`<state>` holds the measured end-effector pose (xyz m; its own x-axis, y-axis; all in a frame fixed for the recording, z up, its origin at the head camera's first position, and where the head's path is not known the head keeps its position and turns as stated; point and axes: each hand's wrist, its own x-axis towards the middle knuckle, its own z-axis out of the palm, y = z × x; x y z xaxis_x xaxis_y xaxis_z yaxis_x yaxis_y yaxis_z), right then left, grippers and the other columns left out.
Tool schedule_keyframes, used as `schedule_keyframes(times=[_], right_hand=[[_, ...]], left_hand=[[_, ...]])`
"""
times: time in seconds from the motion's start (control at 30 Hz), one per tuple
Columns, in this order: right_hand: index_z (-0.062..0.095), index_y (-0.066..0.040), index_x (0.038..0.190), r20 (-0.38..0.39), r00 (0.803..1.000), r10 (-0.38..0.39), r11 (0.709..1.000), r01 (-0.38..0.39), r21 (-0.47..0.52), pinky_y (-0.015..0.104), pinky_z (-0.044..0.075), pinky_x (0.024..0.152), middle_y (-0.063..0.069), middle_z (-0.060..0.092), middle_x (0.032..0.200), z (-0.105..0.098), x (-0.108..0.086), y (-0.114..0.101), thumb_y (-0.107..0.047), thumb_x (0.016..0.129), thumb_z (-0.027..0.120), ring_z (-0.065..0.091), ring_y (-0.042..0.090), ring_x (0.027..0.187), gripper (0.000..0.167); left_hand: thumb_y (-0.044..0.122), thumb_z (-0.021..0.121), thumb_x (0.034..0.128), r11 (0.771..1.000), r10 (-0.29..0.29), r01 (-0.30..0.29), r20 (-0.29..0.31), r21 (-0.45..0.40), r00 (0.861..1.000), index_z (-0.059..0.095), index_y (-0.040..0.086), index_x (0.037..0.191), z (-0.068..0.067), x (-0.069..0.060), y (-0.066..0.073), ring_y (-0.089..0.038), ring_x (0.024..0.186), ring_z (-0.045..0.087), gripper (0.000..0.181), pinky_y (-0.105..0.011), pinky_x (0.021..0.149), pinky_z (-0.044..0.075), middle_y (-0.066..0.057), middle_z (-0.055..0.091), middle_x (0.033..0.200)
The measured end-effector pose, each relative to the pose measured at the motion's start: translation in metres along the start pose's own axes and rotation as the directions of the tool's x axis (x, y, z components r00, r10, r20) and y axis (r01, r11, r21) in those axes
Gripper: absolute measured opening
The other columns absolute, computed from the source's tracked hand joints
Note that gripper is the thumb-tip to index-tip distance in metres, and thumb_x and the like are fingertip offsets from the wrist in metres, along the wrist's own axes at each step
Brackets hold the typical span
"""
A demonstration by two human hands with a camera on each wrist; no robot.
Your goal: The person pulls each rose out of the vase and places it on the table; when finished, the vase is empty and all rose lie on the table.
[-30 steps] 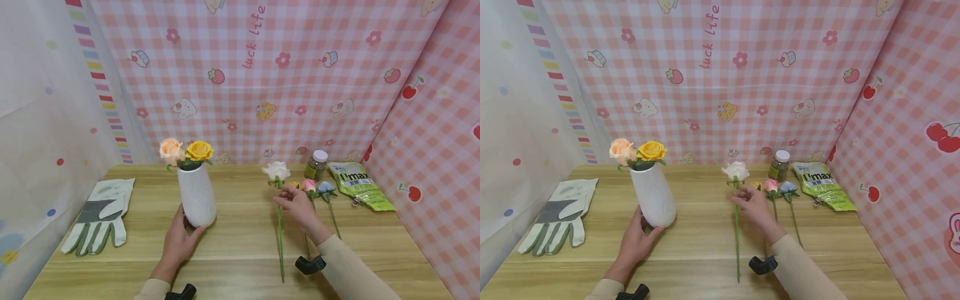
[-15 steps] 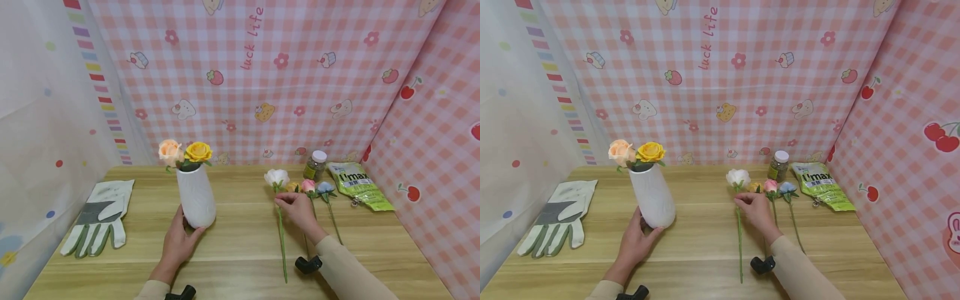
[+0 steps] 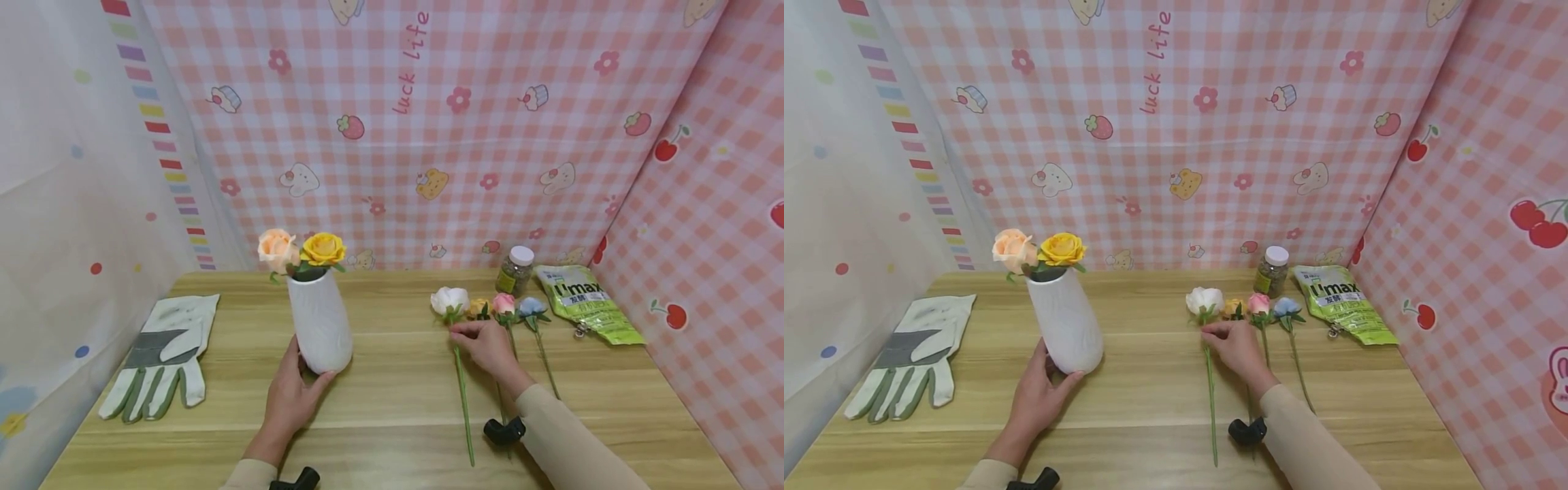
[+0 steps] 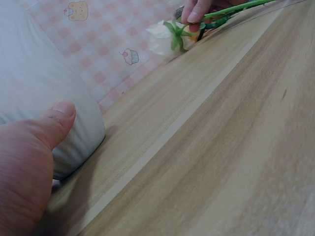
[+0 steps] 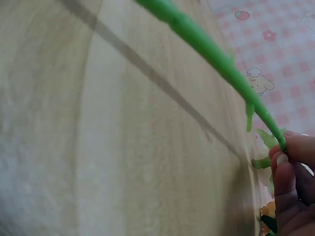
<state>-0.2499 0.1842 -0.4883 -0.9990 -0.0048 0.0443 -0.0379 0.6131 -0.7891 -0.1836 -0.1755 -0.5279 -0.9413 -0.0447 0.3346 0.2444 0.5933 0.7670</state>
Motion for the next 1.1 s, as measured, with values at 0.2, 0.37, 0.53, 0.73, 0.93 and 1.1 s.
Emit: schedule_keyframes(times=[0.2, 0.37, 0.53, 0.73, 0.93, 1.1], right_hand=[[0.079, -0.015, 0.091, 0.019, 0.999, -0.045, 0.998, 0.046, -0.047, 0.026, 0.048, 0.064, -0.002, 0.073, 0.089, 0.001, 0.002, 0.006, -0.020, 0.082, 0.078, 0.061, 0.009, 0.078, 0.011], [0.079, -0.015, 0.092, 0.055, 0.998, -0.041, 0.998, 0.043, -0.035, 0.027, 0.050, 0.065, -0.002, 0.073, 0.089, 0.002, 0.001, 0.007, -0.019, 0.082, 0.078, 0.063, 0.010, 0.080, 0.011], [0.079, -0.014, 0.092, 0.063, 0.997, -0.036, 0.999, 0.037, -0.013, 0.026, 0.050, 0.062, -0.001, 0.073, 0.089, 0.002, 0.001, 0.006, -0.017, 0.081, 0.078, 0.063, 0.009, 0.078, 0.011], [0.079, -0.012, 0.093, 0.059, 0.998, -0.037, 0.999, 0.038, -0.009, 0.026, 0.050, 0.059, 0.000, 0.072, 0.089, 0.001, 0.000, 0.005, -0.016, 0.081, 0.078, 0.062, 0.009, 0.074, 0.012], [0.078, -0.011, 0.094, 0.043, 0.999, -0.012, 1.000, 0.012, 0.001, 0.027, 0.050, 0.053, 0.002, 0.072, 0.082, -0.005, -0.003, 0.003, -0.017, 0.083, 0.077, 0.063, 0.012, 0.063, 0.013], [0.078, -0.010, 0.093, -0.030, 0.998, -0.061, 0.995, 0.058, -0.075, 0.028, 0.046, 0.050, 0.003, 0.071, 0.078, -0.018, -0.008, -0.008, -0.019, 0.084, 0.075, 0.059, 0.013, 0.059, 0.013]], left_hand=[[0.033, 0.080, 0.0796, 1.000, -0.011, 0.011, 0.002, 0.012, 1.000, 0.025, 0.008, 0.150, 0.000, 0.000, 0.000, -0.025, 0.115, 0.057, 0.093, -0.044, 0.094, 0.045, -0.016, 0.052, 0.133], [0.030, 0.080, 0.0796, 1.000, -0.003, 0.003, -0.005, 0.015, 1.000, 0.025, 0.005, 0.149, 0.000, 0.000, 0.002, -0.026, 0.113, 0.058, 0.092, -0.045, 0.092, 0.046, -0.017, 0.054, 0.130], [0.030, 0.080, 0.0794, 1.000, -0.006, 0.006, 0.000, 0.008, 1.000, 0.026, 0.006, 0.149, 0.000, 0.000, 0.002, -0.027, 0.112, 0.059, 0.092, -0.046, 0.092, 0.046, -0.018, 0.054, 0.129], [0.028, 0.081, 0.0787, 1.000, 0.008, -0.008, -0.013, 0.001, 1.000, 0.027, 0.005, 0.149, 0.000, 0.001, 0.002, -0.028, 0.111, 0.059, 0.091, -0.047, 0.092, 0.046, -0.019, 0.055, 0.128], [0.027, 0.081, 0.0791, 1.000, 0.012, -0.012, -0.009, -0.003, 1.000, 0.027, 0.006, 0.149, 0.001, 0.001, 0.000, -0.026, 0.113, 0.058, 0.091, -0.045, 0.093, 0.045, -0.017, 0.054, 0.131], [0.028, 0.081, 0.0790, 1.000, 0.022, -0.022, -0.015, 0.006, 1.000, 0.027, 0.006, 0.149, 0.001, 0.001, -0.001, -0.026, 0.112, 0.058, 0.091, -0.045, 0.092, 0.046, -0.016, 0.054, 0.129]])
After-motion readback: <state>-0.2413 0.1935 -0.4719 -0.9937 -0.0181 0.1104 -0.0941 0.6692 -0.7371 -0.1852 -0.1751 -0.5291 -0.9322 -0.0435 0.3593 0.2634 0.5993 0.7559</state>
